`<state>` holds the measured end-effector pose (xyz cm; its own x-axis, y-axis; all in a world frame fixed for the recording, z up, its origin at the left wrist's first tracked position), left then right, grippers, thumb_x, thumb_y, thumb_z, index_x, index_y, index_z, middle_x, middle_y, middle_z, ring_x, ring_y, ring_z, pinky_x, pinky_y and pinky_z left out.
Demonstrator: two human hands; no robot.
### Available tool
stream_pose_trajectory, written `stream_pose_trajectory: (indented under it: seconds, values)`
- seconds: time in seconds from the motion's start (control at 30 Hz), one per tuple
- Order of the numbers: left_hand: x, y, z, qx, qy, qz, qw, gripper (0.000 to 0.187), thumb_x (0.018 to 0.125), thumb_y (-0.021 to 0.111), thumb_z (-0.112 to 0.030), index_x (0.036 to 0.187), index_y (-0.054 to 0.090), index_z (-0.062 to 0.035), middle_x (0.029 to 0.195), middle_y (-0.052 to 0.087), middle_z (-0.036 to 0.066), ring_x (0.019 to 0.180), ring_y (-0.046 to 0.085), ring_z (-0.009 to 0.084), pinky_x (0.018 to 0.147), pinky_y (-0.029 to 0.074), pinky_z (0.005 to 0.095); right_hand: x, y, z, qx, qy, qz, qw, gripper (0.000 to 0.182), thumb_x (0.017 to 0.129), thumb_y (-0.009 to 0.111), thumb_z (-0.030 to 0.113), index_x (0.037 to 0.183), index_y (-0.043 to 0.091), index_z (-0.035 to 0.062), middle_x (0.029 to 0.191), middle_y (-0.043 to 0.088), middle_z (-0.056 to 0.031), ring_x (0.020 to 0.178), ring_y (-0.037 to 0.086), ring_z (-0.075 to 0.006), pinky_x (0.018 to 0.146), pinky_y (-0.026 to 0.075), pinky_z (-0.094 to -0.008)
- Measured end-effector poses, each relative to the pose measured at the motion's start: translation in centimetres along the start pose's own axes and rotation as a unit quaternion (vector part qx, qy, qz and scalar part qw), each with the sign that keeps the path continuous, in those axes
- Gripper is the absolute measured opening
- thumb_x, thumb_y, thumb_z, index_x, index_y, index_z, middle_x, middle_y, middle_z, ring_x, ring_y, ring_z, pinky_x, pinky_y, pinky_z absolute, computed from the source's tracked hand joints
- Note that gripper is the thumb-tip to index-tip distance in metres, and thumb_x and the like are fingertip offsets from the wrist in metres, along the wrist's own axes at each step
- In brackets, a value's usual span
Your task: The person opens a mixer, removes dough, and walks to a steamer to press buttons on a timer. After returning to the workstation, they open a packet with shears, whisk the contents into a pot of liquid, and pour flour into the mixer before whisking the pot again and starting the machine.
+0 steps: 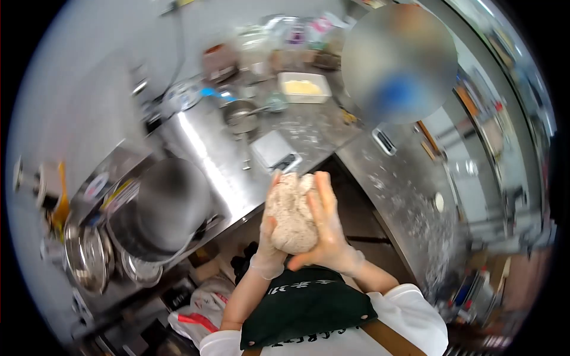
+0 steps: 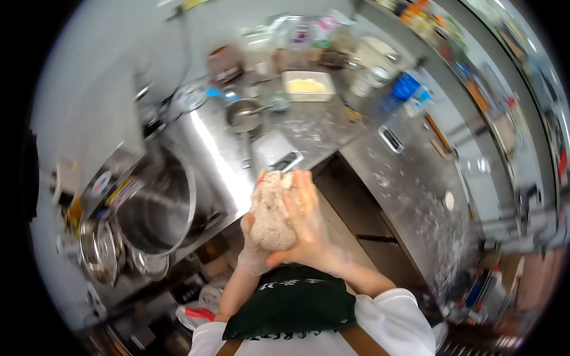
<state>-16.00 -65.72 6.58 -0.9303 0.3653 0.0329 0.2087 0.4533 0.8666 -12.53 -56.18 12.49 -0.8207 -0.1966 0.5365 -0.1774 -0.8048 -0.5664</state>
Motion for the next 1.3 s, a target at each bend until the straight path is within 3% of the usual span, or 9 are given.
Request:
stream_pose_trajectory:
  seconds: [0.2, 0.43, 0.57, 0.67, 0.83, 0.87, 1.03, 1.23, 1.3]
  values:
    - [1.5, 3.9, 14.4, 0.071, -0.087, 0.011, 0.994, 0.057, 0.096, 0.04, -0.042, 0.141, 0.038, -0.0074, 0.134, 0.051, 0.015, 0.124, 0.049, 0.0277, 0.107, 0.038, 0.0403, -9.2, -10.4, -4.3, -0.154, 0.01, -0.271, 0.95, 0.048, 0.069, 0.081, 0.036, 0.105, 0.066, 0.0088, 0.116, 0.057, -0.0115, 0.117, 0.05, -0.0383, 0.096, 0.044, -0.0529]
    - [2.8, 11.2, 28.1, 0.205, -0.157, 0.101, 0.961, 0.064, 0.099, 0.041, -0.047, 0.146, 0.029, -0.0067, 0.142, 0.043, 0.012, 0.132, 0.042, 0.0257, 0.11, 0.036, 0.0401, -19.5, -23.2, -11.8, -0.041, 0.199, -0.28, 0.938, 0.13, 0.061, 0.083, 0.061, 0.156, 0.01, 0.0085, 0.156, 0.018, -0.0164, 0.143, 0.022, -0.0347, 0.116, 0.021, -0.0457]
    - [1.0, 18.7, 35.6, 0.303, -0.196, 0.226, 0.905, 0.086, 0.092, 0.052, -0.061, 0.15, 0.022, -0.0049, 0.149, 0.034, 0.012, 0.136, 0.037, 0.0266, 0.113, 0.03, 0.0402, -28.2, -25.4, -18.3, 0.397, 0.233, -0.482, 0.746, 0.12, 0.066, 0.082, 0.06, 0.151, 0.021, 0.0004, 0.15, 0.034, -0.0145, 0.137, 0.036, -0.0266, 0.115, 0.029, -0.0389]
    - [0.4, 18.1, 41.5, 0.463, -0.118, 0.398, 0.783, 0.094, 0.088, 0.062, -0.052, 0.153, 0.016, -0.0016, 0.151, 0.026, 0.021, 0.138, 0.03, 0.0346, 0.114, 0.026, 0.0438, -34.4, -26.5, -19.9, 0.528, 0.233, -0.552, 0.602, 0.073, 0.09, 0.065, 0.042, 0.142, 0.037, 0.0003, 0.136, 0.051, -0.012, 0.123, 0.052, -0.0217, 0.104, 0.043, -0.0344]
    - [2.3, 18.4, 43.3, 0.658, -0.033, 0.419, 0.624, 0.091, 0.088, 0.064, -0.044, 0.156, 0.014, -0.0094, 0.155, 0.018, 0.024, 0.142, 0.023, 0.0409, 0.114, 0.026, 0.0484, -42.5, -35.0, -19.7, 0.323, 0.274, -0.649, 0.632, 0.044, 0.093, 0.064, 0.036, 0.122, 0.056, 0.0034, 0.106, 0.062, -0.006, 0.097, 0.061, -0.015, 0.083, 0.052, -0.0286]
    - [3.6, 17.9, 42.3, 0.66, -0.039, 0.379, 0.647, 0.09, 0.088, 0.065, -0.04, 0.156, 0.013, -0.0115, 0.155, 0.019, 0.026, 0.143, 0.023, 0.0401, 0.113, 0.027, 0.049, -47.9, -36.4, -22.4, 0.181, 0.38, -0.715, 0.558, 0.045, 0.091, 0.068, 0.034, 0.121, 0.056, 0.0037, 0.102, 0.061, -0.0044, 0.093, 0.06, -0.0141, 0.08, 0.051, -0.0265]
    - [7.2, 4.5, 35.2, 0.597, -0.102, 0.14, 0.784, 0.065, 0.1, 0.055, -0.034, 0.152, 0.028, -0.0075, 0.147, 0.039, 0.017, 0.131, 0.044, 0.0264, 0.108, 0.035, 0.0374, -55.2, -48.6, -22.2, -0.504, 0.277, -0.615, 0.54, 0.049, 0.085, 0.073, 0.017, 0.126, 0.053, 0.0023, 0.127, 0.053, -0.0132, 0.115, 0.052, -0.0234, 0.099, 0.042, -0.0358]
    - [0.4, -3.4, 25.8, 0.581, -0.17, -0.133, 0.785, 0.065, 0.099, 0.057, -0.034, 0.15, 0.032, -0.0022, 0.122, 0.051, 0.006, 0.11, 0.049, 0.0148, 0.1, 0.036, 0.0263, -64.0, -48.7, -33.1, -0.563, 0.539, -0.146, 0.609, 0.031, 0.085, 0.063, 0.037, 0.1, 0.068, 0.0101, 0.111, 0.065, -0.0117, 0.106, 0.059, -0.0325, 0.092, 0.046, -0.041]
    - [-2.4, -8.0, 24.0, 0.582, -0.145, -0.164, 0.783, 0.065, 0.099, 0.057, -0.035, 0.149, 0.033, -0.0019, 0.121, 0.053, 0.005, 0.11, 0.049, 0.0137, 0.099, 0.037, 0.0262, -61.5, -49.3, -31.7, -0.436, 0.734, -0.177, 0.491, 0.043, 0.09, 0.057, 0.046, 0.114, 0.066, 0.0117, 0.128, 0.058, -0.0131, 0.12, 0.052, -0.0321, 0.097, 0.044, -0.0438]
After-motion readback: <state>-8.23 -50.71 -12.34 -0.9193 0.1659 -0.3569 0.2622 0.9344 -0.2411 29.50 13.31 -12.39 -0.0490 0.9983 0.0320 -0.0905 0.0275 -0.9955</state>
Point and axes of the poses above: each hand's wrist, its own x-axis towards the middle knuckle, its own y-axis out of the palm, z = x × y, the point moved 6 cm from there along x, towards the middle knuckle
